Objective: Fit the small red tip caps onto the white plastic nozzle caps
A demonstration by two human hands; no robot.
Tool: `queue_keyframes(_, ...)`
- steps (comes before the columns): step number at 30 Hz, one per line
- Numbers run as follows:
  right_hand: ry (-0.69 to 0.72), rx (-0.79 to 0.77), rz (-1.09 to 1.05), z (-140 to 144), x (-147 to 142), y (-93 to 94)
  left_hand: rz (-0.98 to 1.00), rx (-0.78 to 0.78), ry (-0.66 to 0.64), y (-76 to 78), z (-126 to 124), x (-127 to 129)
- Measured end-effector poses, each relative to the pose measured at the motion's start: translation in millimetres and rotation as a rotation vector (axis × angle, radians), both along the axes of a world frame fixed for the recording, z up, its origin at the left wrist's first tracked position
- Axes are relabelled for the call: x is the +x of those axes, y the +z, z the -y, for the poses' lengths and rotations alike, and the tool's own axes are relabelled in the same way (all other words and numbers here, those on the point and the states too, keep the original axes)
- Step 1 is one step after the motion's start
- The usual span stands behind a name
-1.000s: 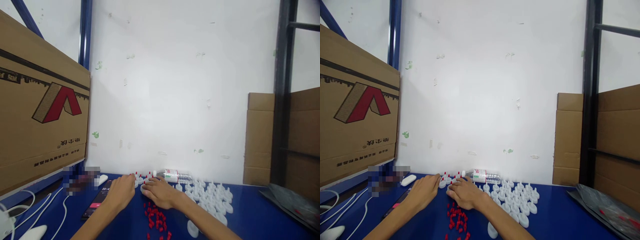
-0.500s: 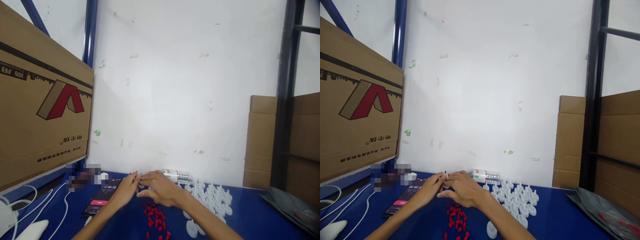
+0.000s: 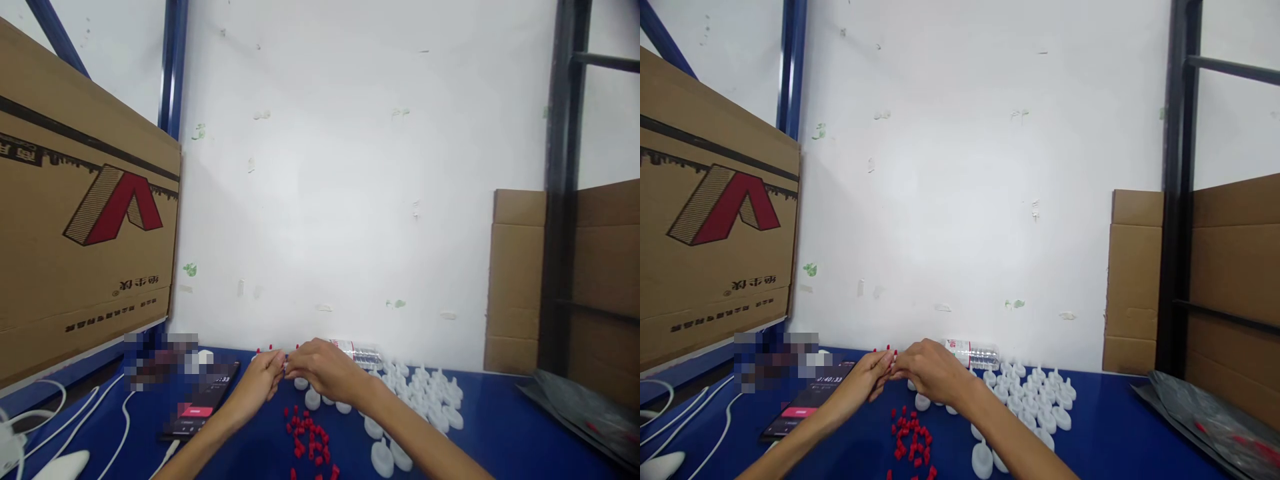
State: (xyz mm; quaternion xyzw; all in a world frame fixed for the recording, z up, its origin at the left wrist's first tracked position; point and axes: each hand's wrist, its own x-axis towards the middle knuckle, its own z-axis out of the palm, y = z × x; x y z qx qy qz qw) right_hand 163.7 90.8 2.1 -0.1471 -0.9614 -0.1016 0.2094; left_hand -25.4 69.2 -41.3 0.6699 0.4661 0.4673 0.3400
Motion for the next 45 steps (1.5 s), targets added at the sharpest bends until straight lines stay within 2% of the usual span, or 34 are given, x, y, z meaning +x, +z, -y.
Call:
queue_keyframes(5, 0.048, 0.087, 0.061, 7.1, -2.1, 10.1, 0.232, -0.212, -0.084, -3.9, -2.3, 4.2)
queue_keyframes(13, 0.072, 0.113, 0.052, -3.5, 0.2, 2.5, 0.37, -0.276, -0.115, -2.2, 4.2, 9.4)
queue_keyframes(16, 0.053, 0.068, -0.014, -1.7, 2.3, 0.7, 0.342, -0.236, -0.082, -2.4, 1.7, 8.1)
queue_keyframes(22, -0.078, -0.072, -0.182, 9.2, 1.7, 3.3, 0.173, -0.112, -0.011, 0.2, 1.6, 2.5)
queue_keyframes(25, -0.091, -0.118, -0.205, 8.1, 5.1, 6.0, 0.077, 0.037, 0.04, 2.6, 12.0, 4.5)
queue_keyframes(29, -0.069, -0.128, -0.221, 1.8, 11.1, 7.0, -0.201, 0.266, 0.065, 6.6, 23.5, 8.0)
queue_keyframes(31, -0.048, -0.086, -0.205, -1.0, 11.9, 6.4, -0.174, 0.255, 0.042, 8.3, 22.8, 9.3)
queue_keyframes(34, -0.013, 0.038, -0.155, -3.3, 9.8, 4.4, 0.085, 0.066, -0.042, 9.4, 17.5, 11.6)
queue_keyframes(36, 0.007, 0.134, -0.128, -4.2, 8.2, 2.6, 0.191, -0.036, -0.092, 9.1, 15.2, 13.3)
queue_keyframes(40, 0.045, 0.292, -0.114, -6.5, 10.2, -0.6, 0.21, -0.075, -0.139, 10.5, 16.1, 15.6)
queue_keyframes(45, 0.084, 0.417, -0.128, -7.3, 15.3, 2.7, 0.215, -0.098, -0.208, 21.8, 22.1, 15.9)
